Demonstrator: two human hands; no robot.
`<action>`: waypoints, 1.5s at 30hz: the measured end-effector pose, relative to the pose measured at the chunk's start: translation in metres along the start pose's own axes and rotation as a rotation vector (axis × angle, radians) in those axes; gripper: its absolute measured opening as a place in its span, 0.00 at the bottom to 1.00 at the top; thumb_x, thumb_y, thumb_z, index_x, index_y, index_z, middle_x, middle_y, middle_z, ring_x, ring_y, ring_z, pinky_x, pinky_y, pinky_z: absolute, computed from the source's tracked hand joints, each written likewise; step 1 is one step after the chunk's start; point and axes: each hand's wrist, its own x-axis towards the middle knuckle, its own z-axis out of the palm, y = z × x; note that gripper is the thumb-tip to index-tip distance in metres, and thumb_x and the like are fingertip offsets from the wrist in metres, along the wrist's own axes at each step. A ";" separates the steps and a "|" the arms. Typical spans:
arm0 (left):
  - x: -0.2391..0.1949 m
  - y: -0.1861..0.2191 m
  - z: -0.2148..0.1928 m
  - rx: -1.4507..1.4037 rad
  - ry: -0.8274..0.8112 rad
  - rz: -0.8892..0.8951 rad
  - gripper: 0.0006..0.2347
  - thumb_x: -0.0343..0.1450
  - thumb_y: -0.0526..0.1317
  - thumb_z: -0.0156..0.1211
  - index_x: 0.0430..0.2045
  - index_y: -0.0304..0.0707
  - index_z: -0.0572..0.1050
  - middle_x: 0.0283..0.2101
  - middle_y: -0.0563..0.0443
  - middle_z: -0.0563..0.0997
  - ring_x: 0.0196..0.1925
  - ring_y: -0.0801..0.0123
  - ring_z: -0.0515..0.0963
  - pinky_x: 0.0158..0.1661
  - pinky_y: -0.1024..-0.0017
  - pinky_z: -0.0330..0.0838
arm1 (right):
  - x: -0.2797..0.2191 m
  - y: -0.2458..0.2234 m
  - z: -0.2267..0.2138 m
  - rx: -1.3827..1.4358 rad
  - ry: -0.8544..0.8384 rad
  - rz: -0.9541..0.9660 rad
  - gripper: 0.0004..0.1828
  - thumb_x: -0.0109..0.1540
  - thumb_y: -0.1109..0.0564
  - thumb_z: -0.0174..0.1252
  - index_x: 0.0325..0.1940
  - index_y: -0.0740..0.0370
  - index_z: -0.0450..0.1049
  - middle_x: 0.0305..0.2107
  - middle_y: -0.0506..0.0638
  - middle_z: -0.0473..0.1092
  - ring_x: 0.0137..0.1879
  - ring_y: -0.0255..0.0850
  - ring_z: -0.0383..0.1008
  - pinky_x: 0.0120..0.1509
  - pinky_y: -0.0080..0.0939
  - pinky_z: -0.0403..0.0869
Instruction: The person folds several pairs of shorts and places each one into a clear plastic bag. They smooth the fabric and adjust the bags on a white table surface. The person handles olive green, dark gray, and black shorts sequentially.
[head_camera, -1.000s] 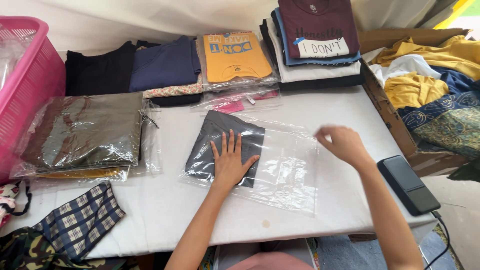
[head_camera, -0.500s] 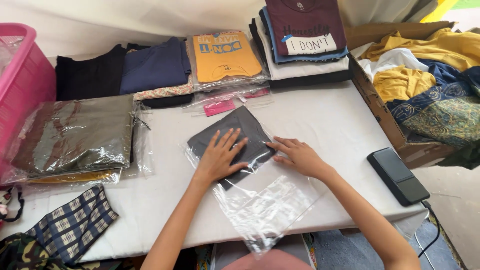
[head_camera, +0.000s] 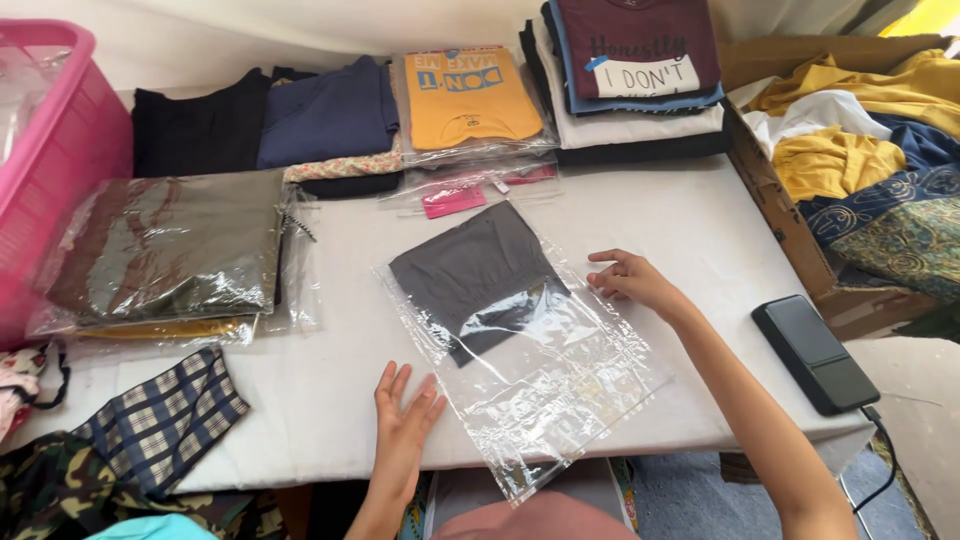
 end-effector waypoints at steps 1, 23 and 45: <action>-0.001 0.004 -0.001 -0.068 0.000 -0.066 0.35 0.71 0.36 0.58 0.71 0.43 0.44 0.71 0.44 0.58 0.69 0.58 0.67 0.63 0.60 0.69 | 0.004 0.000 0.001 0.021 -0.037 0.039 0.29 0.60 0.48 0.65 0.65 0.55 0.73 0.38 0.48 0.79 0.40 0.34 0.77 0.46 0.34 0.74; 0.030 0.043 0.005 0.451 -0.046 0.062 0.39 0.66 0.33 0.68 0.68 0.40 0.45 0.36 0.46 0.85 0.36 0.69 0.86 0.44 0.73 0.78 | 0.003 0.002 -0.022 0.158 -0.212 0.028 0.11 0.57 0.55 0.68 0.43 0.58 0.83 0.34 0.46 0.80 0.41 0.34 0.76 0.47 0.33 0.73; 0.073 0.140 0.038 0.296 -0.042 0.640 0.14 0.67 0.30 0.71 0.46 0.32 0.76 0.39 0.49 0.85 0.43 0.73 0.86 0.47 0.75 0.81 | -0.027 -0.085 -0.043 0.499 0.172 -0.527 0.08 0.62 0.61 0.67 0.45 0.62 0.79 0.39 0.48 0.78 0.49 0.34 0.77 0.60 0.34 0.75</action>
